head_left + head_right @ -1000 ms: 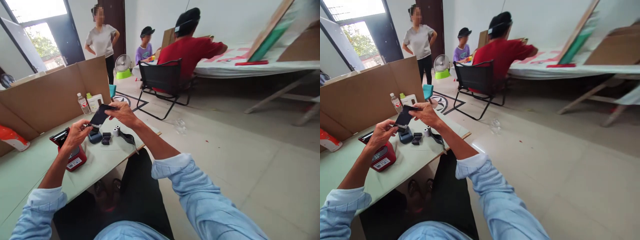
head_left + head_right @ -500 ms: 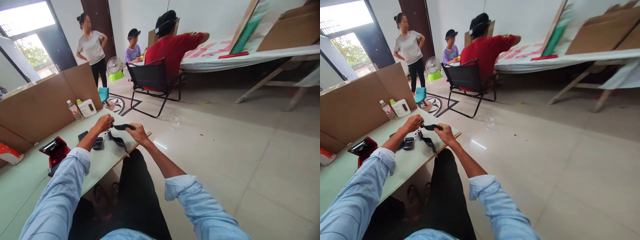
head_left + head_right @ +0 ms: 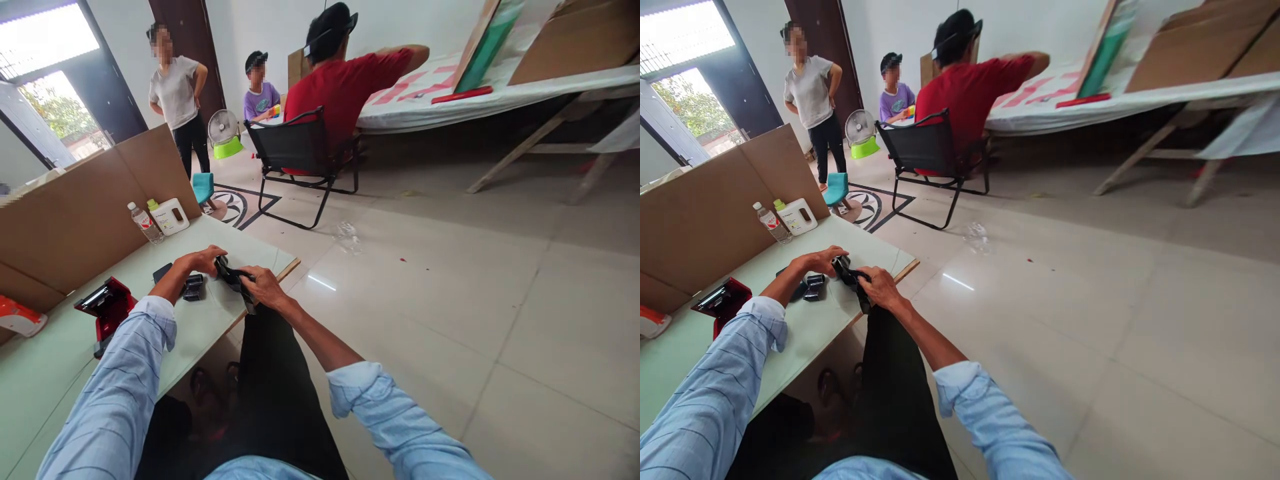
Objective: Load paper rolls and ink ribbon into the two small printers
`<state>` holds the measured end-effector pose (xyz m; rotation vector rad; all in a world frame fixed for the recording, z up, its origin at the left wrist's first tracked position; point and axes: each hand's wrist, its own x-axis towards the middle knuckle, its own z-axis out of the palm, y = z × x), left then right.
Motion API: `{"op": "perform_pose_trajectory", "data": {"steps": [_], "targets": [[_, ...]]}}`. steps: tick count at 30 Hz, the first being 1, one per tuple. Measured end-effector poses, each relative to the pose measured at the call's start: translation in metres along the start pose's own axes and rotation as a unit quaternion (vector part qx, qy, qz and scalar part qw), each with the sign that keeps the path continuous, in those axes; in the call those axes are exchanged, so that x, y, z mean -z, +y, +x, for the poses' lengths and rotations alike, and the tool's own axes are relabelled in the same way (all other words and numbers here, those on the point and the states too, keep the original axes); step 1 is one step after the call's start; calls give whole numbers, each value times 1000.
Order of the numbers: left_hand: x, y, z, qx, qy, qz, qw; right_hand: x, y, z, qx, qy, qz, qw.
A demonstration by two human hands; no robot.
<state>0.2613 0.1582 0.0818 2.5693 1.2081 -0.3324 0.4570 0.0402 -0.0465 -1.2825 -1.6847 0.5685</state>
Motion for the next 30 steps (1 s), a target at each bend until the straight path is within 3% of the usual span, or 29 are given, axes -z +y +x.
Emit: {"op": "perform_pose_trajectory", "data": {"steps": [6,13,17,24,30], "targets": [[-21,2,-10,-28,100,-4,995,-3,-3,-3,18,-22,0,1000],[-35,15,-35,-23,99,14,995,3,-3,-17,36,-27,-4,999],[-42,21,-48,2,116,23,993,8,-4,-26,45,-26,-2,999],[-53,25,-62,78,199,28,976,14,-7,-38,54,-23,35,998],[-57,32,-72,136,211,21,968,15,-8,-42,53,-9,51,997]]}}
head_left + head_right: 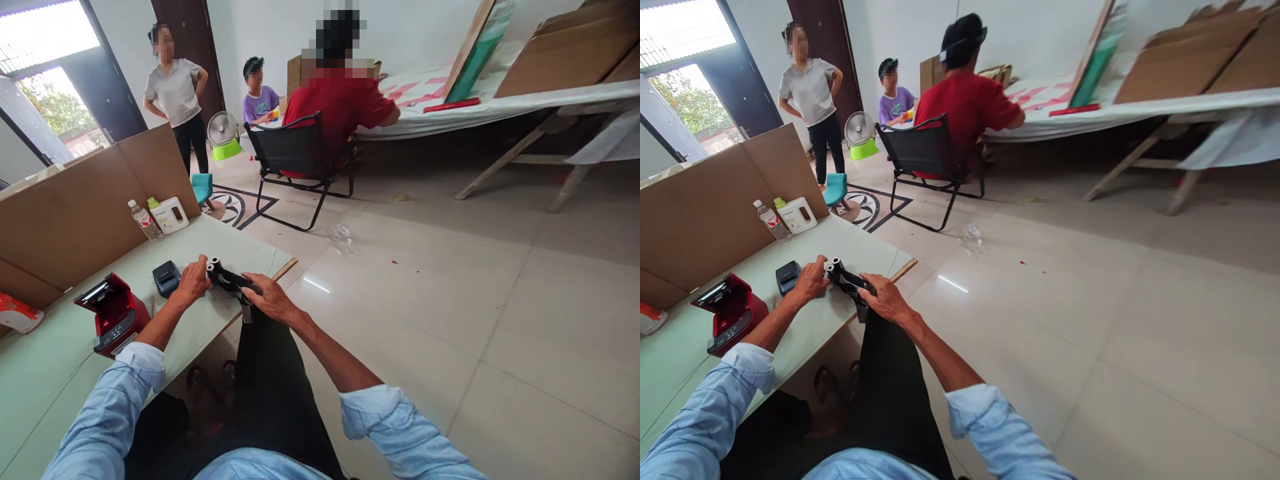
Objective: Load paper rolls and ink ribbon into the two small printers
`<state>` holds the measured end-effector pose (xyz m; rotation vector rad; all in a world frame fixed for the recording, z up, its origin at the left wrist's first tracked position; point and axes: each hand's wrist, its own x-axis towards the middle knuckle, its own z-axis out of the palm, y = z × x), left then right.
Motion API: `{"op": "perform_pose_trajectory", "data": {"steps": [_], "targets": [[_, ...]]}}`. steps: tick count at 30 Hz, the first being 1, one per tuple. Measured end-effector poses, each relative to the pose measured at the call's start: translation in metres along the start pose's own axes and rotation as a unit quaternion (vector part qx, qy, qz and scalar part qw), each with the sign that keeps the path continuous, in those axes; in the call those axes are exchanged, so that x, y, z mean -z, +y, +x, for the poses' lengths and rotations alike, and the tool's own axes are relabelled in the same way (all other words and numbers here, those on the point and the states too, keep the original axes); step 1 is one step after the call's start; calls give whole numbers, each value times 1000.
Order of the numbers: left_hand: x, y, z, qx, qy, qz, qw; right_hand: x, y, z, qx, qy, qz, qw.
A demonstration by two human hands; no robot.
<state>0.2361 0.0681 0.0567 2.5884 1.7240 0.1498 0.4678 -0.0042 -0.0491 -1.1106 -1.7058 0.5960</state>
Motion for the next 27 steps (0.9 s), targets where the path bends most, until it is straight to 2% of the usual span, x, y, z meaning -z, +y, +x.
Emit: {"op": "perform_pose_trajectory", "data": {"steps": [5,10,16,21,27], "targets": [[10,10,-15,26,2,13,1000,1,1,-3,13,18,19,1000],[30,15,-38,-27,14,25,999,6,-9,-5,39,62,27,997],[54,16,-65,-78,75,-16,994,3,-36,-3,92,86,30,992],[70,15,-87,-106,135,-90,981,-11,-59,-1,142,58,14,988],[71,15,-121,-106,170,-192,961,-51,-83,-8,237,59,-15,970]]}}
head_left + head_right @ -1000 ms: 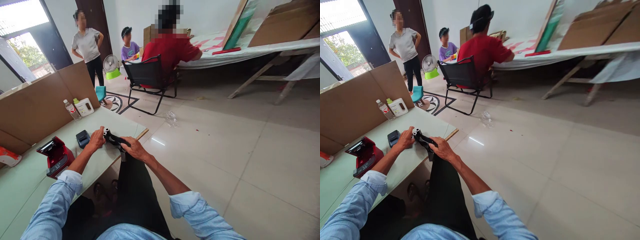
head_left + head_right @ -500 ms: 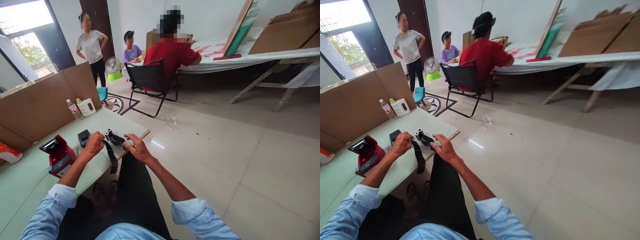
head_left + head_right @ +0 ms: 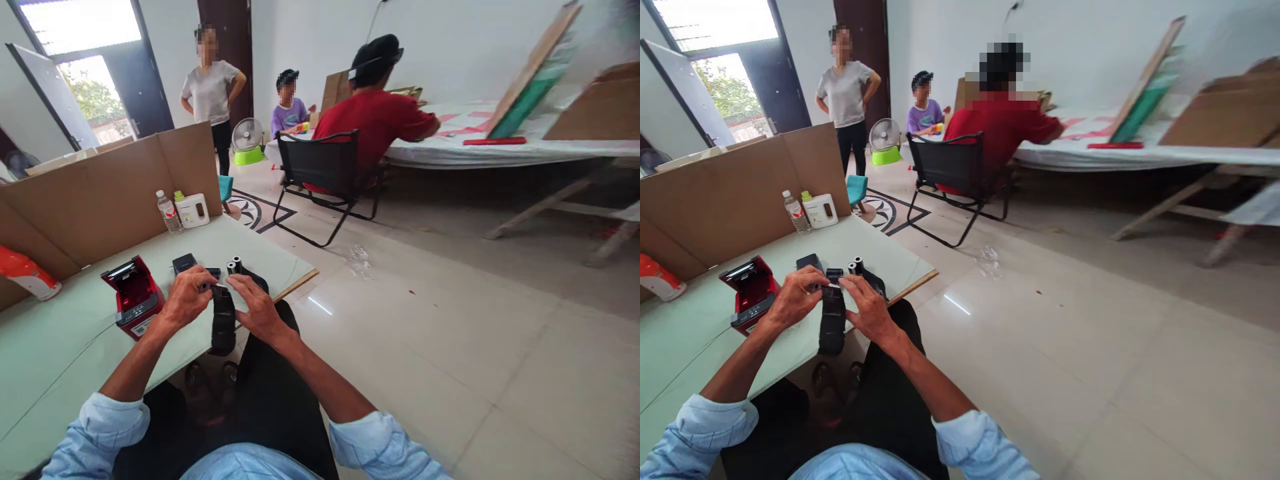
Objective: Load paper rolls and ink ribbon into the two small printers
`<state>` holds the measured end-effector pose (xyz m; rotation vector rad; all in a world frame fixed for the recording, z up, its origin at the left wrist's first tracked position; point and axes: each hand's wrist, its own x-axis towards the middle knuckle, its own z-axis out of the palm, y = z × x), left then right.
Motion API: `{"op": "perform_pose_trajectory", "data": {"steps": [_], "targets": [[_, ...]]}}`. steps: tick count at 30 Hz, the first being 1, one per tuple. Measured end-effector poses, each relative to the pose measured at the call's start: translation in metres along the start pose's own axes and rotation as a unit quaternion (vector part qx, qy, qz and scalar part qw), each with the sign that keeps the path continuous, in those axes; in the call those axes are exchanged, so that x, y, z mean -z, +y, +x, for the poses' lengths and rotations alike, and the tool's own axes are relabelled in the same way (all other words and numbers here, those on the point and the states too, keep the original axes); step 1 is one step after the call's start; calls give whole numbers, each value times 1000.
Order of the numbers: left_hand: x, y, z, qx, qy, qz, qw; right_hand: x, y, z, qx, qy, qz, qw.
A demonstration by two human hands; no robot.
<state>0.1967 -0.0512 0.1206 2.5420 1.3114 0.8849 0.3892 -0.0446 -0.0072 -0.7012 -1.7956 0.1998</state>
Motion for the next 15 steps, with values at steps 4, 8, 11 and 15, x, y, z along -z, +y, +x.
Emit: {"op": "perform_pose_trajectory", "data": {"steps": [4,8,11,15], "targets": [[2,0,-33,22,13,-28,999,-23,-21,-6,44,18,62,997],[7,-4,-72,51,22,-36,998,-38,-38,-7,48,-17,144,988],[18,-10,-96,60,41,-42,996,-51,-48,4,45,-54,185,980],[44,-34,-112,62,108,-31,992,-77,-56,35,56,-102,196,974]]}}
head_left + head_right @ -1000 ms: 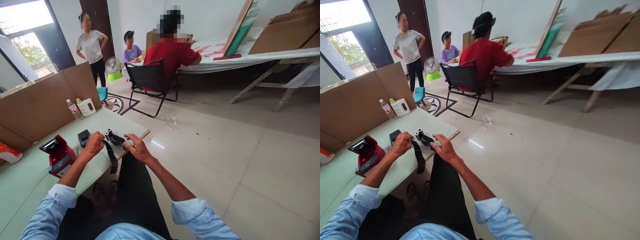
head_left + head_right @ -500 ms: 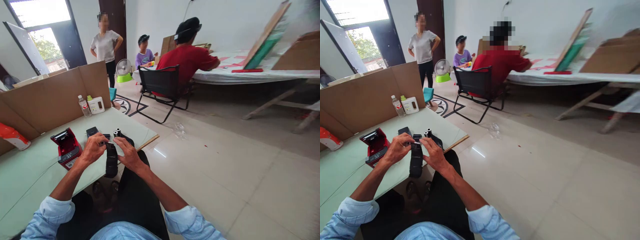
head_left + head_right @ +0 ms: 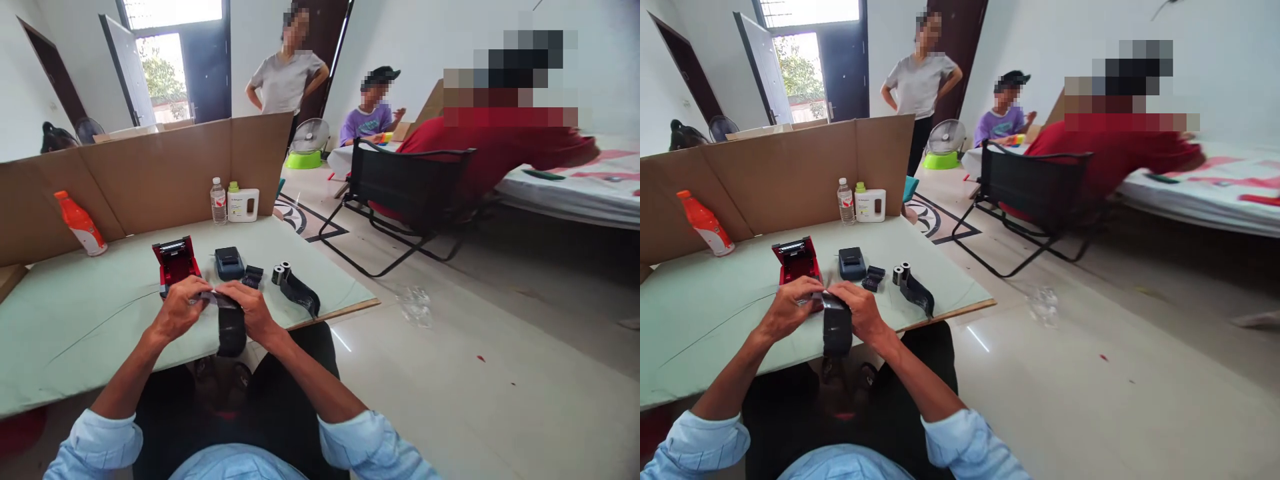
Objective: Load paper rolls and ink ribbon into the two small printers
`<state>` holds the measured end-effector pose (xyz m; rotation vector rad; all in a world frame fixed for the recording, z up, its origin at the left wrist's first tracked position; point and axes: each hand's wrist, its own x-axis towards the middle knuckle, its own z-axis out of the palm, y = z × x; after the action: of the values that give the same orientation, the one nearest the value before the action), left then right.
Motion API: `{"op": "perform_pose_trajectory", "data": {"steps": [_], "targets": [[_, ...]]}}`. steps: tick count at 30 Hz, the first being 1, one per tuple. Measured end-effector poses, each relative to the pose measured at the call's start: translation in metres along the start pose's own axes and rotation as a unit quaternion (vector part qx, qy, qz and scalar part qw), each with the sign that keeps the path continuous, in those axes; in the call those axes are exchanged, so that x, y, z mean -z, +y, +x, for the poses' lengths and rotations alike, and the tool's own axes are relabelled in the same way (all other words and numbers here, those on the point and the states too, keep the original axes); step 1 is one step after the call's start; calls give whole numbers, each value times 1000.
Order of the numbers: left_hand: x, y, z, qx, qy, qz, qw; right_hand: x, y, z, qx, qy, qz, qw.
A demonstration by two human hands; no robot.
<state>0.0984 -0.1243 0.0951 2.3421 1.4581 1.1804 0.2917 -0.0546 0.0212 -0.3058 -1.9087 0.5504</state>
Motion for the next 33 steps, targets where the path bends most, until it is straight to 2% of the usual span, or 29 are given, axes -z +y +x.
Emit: {"op": "perform_pose_trajectory", "data": {"steps": [3,6,9,12,19,26,33], "targets": [[23,-28,7,10,50,13,999,-17,10,36,3,-39,-2,999],[38,-56,15,36,81,22,996,-32,24,69,-19,-101,-21,994],[41,-77,18,76,77,31,994,-41,37,88,-55,-146,-54,986],[37,-89,16,117,53,42,991,-46,45,94,-83,-172,-77,979],[31,-104,12,176,8,60,983,-54,49,94,-104,-209,-93,968],[37,-104,20,249,-56,123,959,-64,49,96,-109,-238,-131,956],[39,-100,30,260,-120,197,938,-66,42,95,-112,-270,-174,941]]}}
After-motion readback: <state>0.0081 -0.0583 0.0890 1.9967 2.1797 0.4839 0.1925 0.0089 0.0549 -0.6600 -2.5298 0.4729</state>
